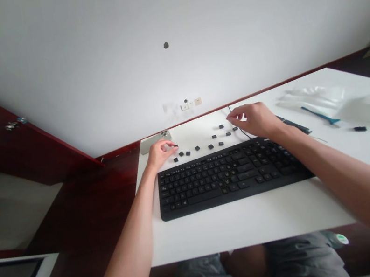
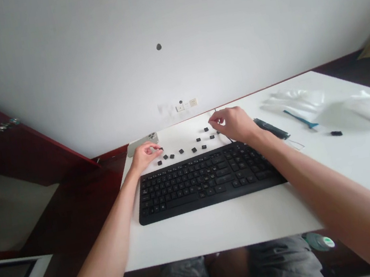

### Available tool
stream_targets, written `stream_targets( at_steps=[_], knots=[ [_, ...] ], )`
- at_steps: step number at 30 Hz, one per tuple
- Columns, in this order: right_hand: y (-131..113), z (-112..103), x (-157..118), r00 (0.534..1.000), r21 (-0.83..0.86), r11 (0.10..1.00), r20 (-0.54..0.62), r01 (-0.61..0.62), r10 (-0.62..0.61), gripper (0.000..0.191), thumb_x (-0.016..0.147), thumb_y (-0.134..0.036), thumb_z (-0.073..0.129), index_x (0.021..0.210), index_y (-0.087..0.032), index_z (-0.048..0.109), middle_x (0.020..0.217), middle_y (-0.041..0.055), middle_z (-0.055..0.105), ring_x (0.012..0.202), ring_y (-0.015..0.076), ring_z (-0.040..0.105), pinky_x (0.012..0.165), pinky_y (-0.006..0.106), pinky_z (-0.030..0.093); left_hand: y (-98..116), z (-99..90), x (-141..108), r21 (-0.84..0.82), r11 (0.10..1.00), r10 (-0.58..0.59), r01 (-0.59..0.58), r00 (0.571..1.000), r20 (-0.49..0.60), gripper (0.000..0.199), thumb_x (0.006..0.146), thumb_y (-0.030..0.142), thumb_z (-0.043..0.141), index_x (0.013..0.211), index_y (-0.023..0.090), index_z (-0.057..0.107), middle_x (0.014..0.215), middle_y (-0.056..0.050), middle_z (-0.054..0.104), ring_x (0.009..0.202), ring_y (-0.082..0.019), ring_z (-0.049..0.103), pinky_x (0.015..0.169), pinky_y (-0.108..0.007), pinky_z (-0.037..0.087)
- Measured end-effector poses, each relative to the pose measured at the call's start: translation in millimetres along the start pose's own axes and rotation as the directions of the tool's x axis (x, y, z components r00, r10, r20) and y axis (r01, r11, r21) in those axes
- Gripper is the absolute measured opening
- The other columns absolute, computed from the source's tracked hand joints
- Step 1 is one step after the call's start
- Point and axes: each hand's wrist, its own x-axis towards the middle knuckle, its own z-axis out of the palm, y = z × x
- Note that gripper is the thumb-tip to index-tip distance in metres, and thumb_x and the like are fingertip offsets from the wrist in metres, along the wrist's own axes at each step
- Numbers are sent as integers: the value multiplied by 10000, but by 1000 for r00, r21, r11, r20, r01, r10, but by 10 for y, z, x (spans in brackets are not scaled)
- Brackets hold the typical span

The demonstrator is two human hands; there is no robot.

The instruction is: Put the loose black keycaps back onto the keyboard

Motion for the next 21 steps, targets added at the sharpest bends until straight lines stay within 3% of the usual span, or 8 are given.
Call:
stream_targets(
  at_steps=[6, 11, 13, 17, 21],
  knots=[
    [-72, -10, -34, 998, 30, 998, -18, -52, 53, 240, 918, -338, 614, 917, -232, 830, 812, 38, 800, 731, 218, 703, 762, 358, 523, 11, -28, 17, -169, 983, -93, 73, 989, -115, 294, 728, 435, 876, 783, 176, 748, 740, -22, 709, 579, -108, 484, 569, -251, 370],
    [-185, 29, -72, 999, 140, 989, 27, 37, -41, 222, 945, -339, 619, 931, -241, 818, 843, 25, 807, 720, 195, 688, 759, 350, 543, 321, -11, -4, -370, 926, -143, 72, 976, -166, 350, 715, 455, 899, 822, 167, 732, 766, -34, 713, 633, -111, 579, 587, -233, 441],
    [-257, 54, -99, 996, 206, 976, 25, 78, -85, 210, 954, -336, 626, 967, -239, 811, 892, 28, 811, 721, 186, 684, 761, 351, 561, 536, 23, -30, -508, 855, -197, 107, 972, -126, 386, 733, 487, 893, 853, 170, 708, 732, -15, 679, 621, -103, 584, 555, -214, 429],
    [-489, 91, -191, 977, 343, 921, 35, 184, -209, 234, 958, -334, 679, 1149, -241, 778, 1062, 46, 809, 781, 183, 705, 762, 347, 597, 933, 137, -113, -681, 718, -195, 146, 981, 5, 441, 721, 494, 927, 883, 186, 654, 908, -26, 701, 827, -145, 724, 740, -248, 571],
    [-767, 127, -311, 947, 435, 853, -1, 290, -321, 383, 948, -299, 728, 1330, -275, 705, 1239, 67, 774, 886, 209, 731, 841, 391, 636, 1088, 253, -187, -692, 697, -139, 189, 982, 129, 451, 716, 494, 948, 865, 176, 664, 891, -26, 700, 852, -174, 744, 861, -319, 601]
  ],
)
